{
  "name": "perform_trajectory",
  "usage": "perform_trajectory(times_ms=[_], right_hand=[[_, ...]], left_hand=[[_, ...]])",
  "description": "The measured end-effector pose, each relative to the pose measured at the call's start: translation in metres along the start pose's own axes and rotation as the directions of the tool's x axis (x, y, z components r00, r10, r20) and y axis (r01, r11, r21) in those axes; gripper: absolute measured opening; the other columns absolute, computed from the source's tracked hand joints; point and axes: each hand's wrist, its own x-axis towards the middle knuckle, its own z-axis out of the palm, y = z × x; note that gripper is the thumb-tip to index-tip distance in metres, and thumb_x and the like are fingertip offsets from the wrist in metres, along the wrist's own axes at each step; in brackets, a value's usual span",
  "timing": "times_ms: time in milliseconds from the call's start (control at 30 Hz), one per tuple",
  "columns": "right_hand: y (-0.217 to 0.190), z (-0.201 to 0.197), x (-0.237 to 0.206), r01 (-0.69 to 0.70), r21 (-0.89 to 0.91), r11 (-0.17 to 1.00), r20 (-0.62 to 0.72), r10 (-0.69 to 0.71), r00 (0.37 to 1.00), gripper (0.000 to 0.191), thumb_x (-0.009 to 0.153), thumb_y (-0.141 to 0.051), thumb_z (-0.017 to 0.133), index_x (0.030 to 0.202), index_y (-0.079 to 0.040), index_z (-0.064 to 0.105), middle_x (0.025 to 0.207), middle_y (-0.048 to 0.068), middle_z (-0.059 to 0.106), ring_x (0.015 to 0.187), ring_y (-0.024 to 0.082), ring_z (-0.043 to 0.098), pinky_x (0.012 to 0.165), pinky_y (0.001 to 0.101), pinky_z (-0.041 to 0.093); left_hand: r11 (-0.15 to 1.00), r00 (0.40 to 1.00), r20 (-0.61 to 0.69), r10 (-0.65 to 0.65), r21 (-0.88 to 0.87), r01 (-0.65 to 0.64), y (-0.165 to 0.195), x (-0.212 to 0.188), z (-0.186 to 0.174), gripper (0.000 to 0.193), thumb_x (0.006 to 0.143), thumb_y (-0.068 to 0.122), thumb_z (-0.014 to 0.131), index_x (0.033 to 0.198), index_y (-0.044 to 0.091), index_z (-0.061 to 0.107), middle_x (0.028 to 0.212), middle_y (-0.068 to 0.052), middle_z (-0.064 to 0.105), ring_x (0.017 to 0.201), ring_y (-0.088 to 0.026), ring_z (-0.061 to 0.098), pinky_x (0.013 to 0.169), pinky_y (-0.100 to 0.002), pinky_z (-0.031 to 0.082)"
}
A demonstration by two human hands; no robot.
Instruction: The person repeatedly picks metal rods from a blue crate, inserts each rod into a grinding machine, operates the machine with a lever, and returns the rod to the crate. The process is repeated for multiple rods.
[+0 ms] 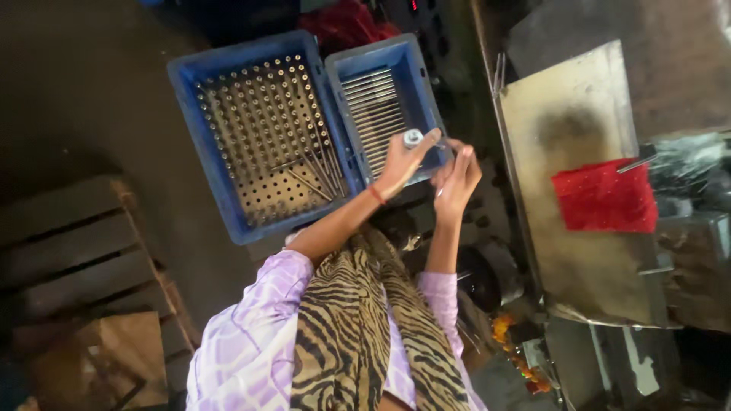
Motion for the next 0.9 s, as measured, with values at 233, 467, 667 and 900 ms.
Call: perform_trajectory(times_ms=[233,467,667,900], right_hand=[[0.011,-0.003,-0.022,-0.035,-0.050,0.998,0.075,0.038,0.996,0.038,0.112,-0.033,0.049,0.117,0.002,0.065,0.060,-0.007,0.038,0.047,0.003,0.033,0.042,0.0242,0.031],[0.008,-0.001,-0.029,0.234,-0.385,0.893,0.100,-0.212,0.972,0.031,0.113,-0.027,0.051,0.114,0.000,0.067,0.069,-0.005,0.048,0.056,0.001,0.039,0.050,0.0226,0.031],[0.004,-0.002,-0.026,0.363,-0.479,0.799,0.249,-0.272,0.929,0.028,0.109,-0.026,0.065,0.112,0.002,0.067,0.080,-0.001,0.056,0.067,0.004,0.044,0.058,0.0239,0.035],[0.008,0.003,-0.038,-0.065,-0.261,0.963,0.014,0.071,0.997,0.032,0.112,-0.028,0.053,0.112,-0.002,0.072,0.066,-0.001,0.049,0.053,0.005,0.042,0.047,0.0217,0.035]], left_hand=[[0.995,0.995,0.077,-0.070,-0.064,0.076,-0.002,0.000,-0.008,0.031,0.095,0.030,0.075,0.074,0.010,0.067,0.064,0.008,0.056,0.055,0.000,0.045,0.046,-0.025,0.030],[0.989,0.989,0.089,-0.119,-0.076,0.126,-0.004,-0.008,-0.012,0.032,0.096,0.032,0.074,0.073,0.012,0.062,0.063,0.009,0.050,0.055,-0.001,0.042,0.046,-0.024,0.029],[0.990,0.989,0.061,-0.137,-0.026,0.138,-0.019,-0.010,-0.019,0.034,0.096,0.031,0.073,0.071,0.011,0.061,0.063,0.007,0.050,0.053,-0.002,0.043,0.045,-0.025,0.030],[0.995,0.995,0.075,0.059,0.076,-0.065,-0.016,-0.016,-0.024,0.036,0.098,0.033,0.073,0.075,0.010,0.056,0.067,0.008,0.048,0.061,-0.002,0.041,0.049,-0.025,0.031]])
